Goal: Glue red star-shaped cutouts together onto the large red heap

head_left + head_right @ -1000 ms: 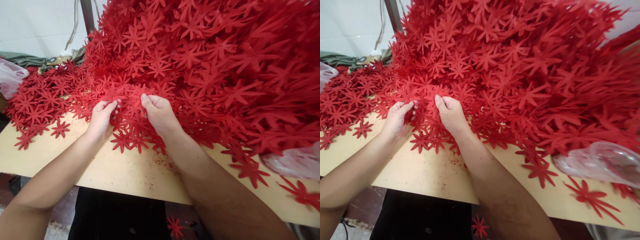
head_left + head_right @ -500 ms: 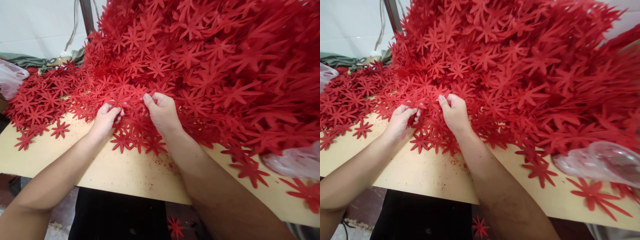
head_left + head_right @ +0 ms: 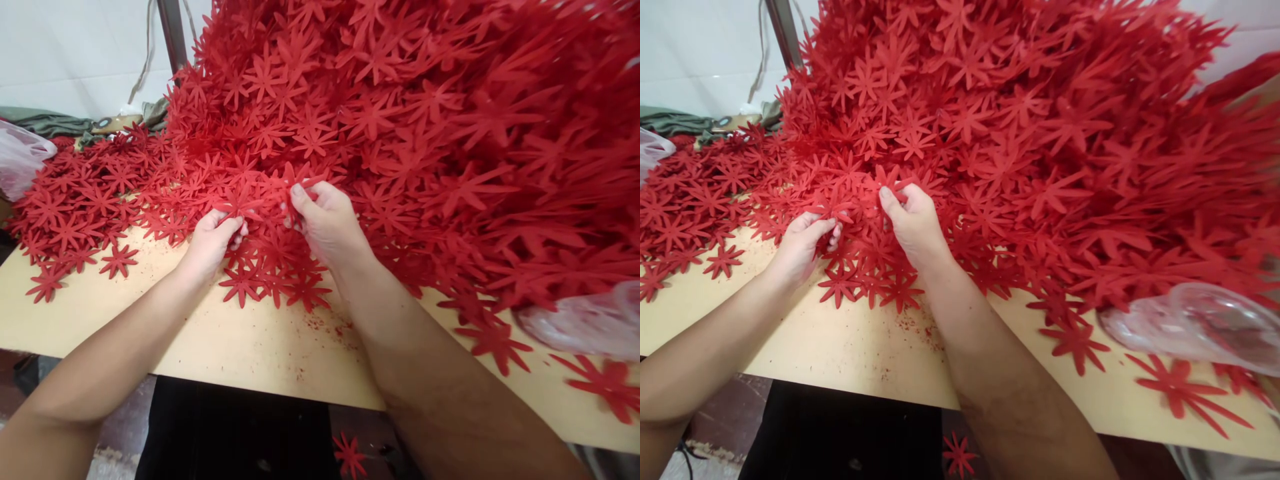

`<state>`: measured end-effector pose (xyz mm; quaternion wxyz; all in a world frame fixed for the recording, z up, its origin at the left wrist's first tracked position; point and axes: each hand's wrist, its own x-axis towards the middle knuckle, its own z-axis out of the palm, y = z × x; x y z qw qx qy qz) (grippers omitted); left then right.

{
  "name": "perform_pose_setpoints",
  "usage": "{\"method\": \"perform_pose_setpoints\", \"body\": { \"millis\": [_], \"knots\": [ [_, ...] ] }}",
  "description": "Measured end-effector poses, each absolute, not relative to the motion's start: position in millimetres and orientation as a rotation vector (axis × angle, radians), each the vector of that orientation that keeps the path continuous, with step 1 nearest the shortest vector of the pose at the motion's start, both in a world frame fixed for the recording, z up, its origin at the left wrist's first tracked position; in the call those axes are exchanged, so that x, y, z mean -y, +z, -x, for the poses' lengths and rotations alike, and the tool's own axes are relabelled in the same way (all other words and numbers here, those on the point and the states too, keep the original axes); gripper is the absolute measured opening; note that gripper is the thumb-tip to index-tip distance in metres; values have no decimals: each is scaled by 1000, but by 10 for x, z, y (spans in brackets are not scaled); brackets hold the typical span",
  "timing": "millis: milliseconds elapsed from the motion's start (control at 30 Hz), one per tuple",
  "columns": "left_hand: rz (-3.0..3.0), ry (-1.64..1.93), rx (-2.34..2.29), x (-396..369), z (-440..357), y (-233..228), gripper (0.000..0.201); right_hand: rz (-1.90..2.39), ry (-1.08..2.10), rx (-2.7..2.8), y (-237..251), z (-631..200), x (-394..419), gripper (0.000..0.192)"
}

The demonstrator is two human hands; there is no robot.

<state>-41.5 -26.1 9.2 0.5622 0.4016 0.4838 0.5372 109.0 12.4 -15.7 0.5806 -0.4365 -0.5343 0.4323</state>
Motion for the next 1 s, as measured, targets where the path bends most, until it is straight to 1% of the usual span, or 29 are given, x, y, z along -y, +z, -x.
{"method": "perform_pose_setpoints", "body": {
  "millis": [100,200,267,467,567,800,1000],
  "knots": [
    [-945,1257,-1135,257,418,89,12,1002,1075,1215,-170,-1086,-133,35],
    [-947,1250,-1137,254,419,84,12,1048,1052,1180,-170,-1110,-143,29],
    [-948,1251,-1136,254,419,80,12,1056,1033,1129,-157,-1123,-143,29],
    [-964,1255,-1142,259,415,69,11,1069,1091,1085,-85,-1132,-114,45],
    [-965,1249,-1150,262,415,69,12,1071,1093,1026,-54,-1136,-111,48],
    [-963,1244,-1155,260,408,82,13,937,1318,972,-28,-1133,-118,29],
    [-958,1241,-1159,252,408,68,14,1004,1202,1004,-89,-1160,-146,22]
  ]
}}
